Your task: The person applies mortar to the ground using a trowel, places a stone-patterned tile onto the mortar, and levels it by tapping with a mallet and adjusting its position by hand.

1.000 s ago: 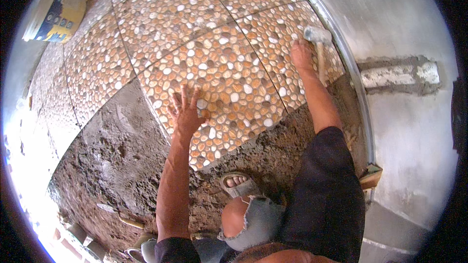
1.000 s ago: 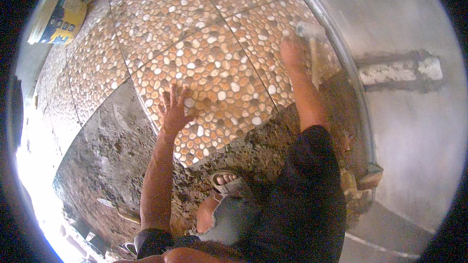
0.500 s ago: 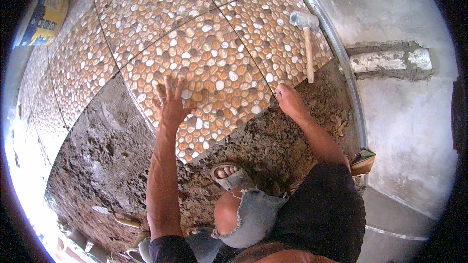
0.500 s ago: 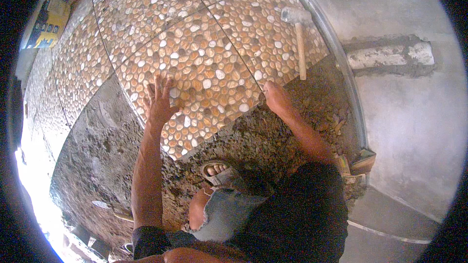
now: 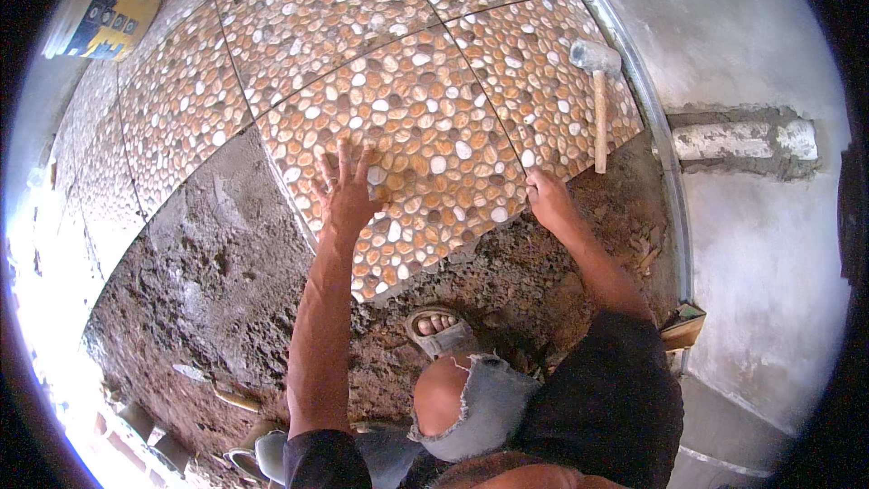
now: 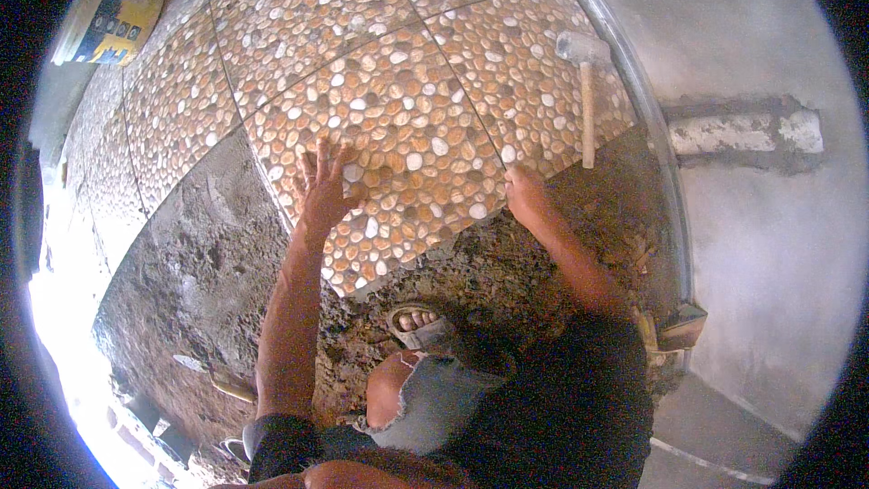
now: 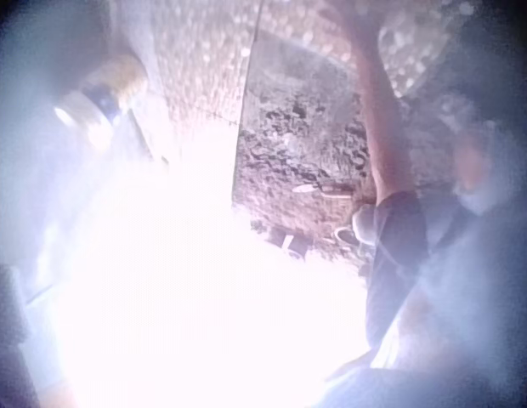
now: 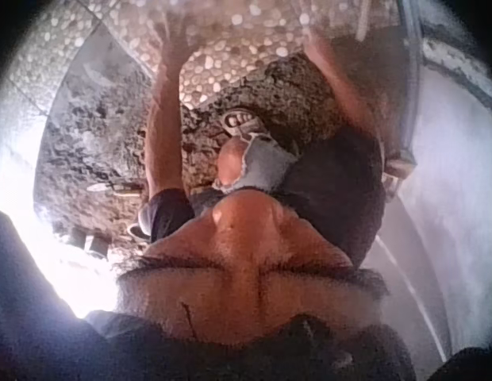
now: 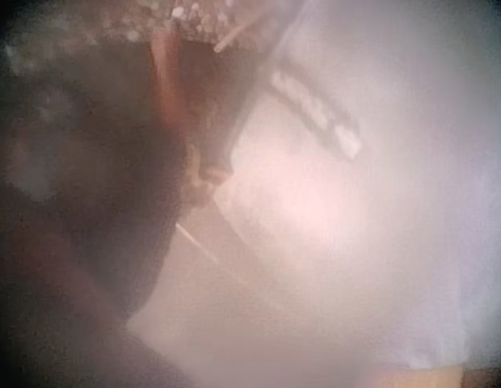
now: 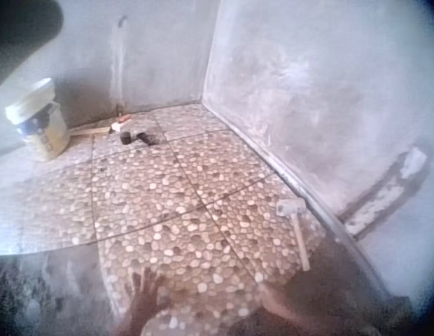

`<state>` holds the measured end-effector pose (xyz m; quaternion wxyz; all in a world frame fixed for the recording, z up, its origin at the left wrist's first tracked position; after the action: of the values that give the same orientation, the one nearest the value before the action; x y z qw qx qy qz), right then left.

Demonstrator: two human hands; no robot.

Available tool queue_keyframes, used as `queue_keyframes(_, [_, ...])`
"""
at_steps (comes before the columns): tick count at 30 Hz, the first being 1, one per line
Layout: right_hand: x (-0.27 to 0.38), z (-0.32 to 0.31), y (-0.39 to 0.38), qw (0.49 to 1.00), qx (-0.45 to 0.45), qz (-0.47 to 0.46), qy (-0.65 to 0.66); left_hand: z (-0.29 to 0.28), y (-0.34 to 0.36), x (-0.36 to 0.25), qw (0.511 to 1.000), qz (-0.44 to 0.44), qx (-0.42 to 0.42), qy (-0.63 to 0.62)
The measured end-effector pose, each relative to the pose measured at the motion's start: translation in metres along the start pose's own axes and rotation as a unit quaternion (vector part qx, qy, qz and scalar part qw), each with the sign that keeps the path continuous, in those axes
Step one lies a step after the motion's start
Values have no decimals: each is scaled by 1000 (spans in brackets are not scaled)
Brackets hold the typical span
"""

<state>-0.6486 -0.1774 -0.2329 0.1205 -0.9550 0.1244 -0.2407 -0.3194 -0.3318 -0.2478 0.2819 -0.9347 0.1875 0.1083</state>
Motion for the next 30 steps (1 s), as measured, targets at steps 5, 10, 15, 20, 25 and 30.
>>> queue_keyframes(5, [-23, 5, -8, 994, -87, -69, 3, 1, 0, -2, 1000, -7, -5, 16])
queue_keyframes(10, [-35, 8, -17, 983, -116, -135, -44, 3, 2, -7, 1000, 1, -9, 18])
queue_keyframes(15, [-29, 2, -19, 979, -116, -157, -51, 8, 6, -7, 1000, 5, -28, 10])
queue_keyframes(20, [53, 2, -18, 979, -91, -172, -60, 8, 5, 4, 1000, -11, 8, 11])
queue_keyframes(25, [80, 48, 2, 989, 44, -82, -111, 8, 6, -1, 1000, -1, -17, 4])
queue_keyframes(30, [70, 61, 5, 987, 70, -63, -130, 3, -2, -1, 1000, -3, -4, 5])
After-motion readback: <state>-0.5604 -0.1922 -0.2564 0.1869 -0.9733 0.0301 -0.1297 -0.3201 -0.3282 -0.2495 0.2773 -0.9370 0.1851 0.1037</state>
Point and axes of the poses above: each hand's wrist, its own y-axis towards the middle knuckle, its own z-axis out of the palm, x = y × z, the point moved 3 cm from there along y, towards the middle knuckle, and after that the axes turned 8 degrees about x, right-handed, at the moved point
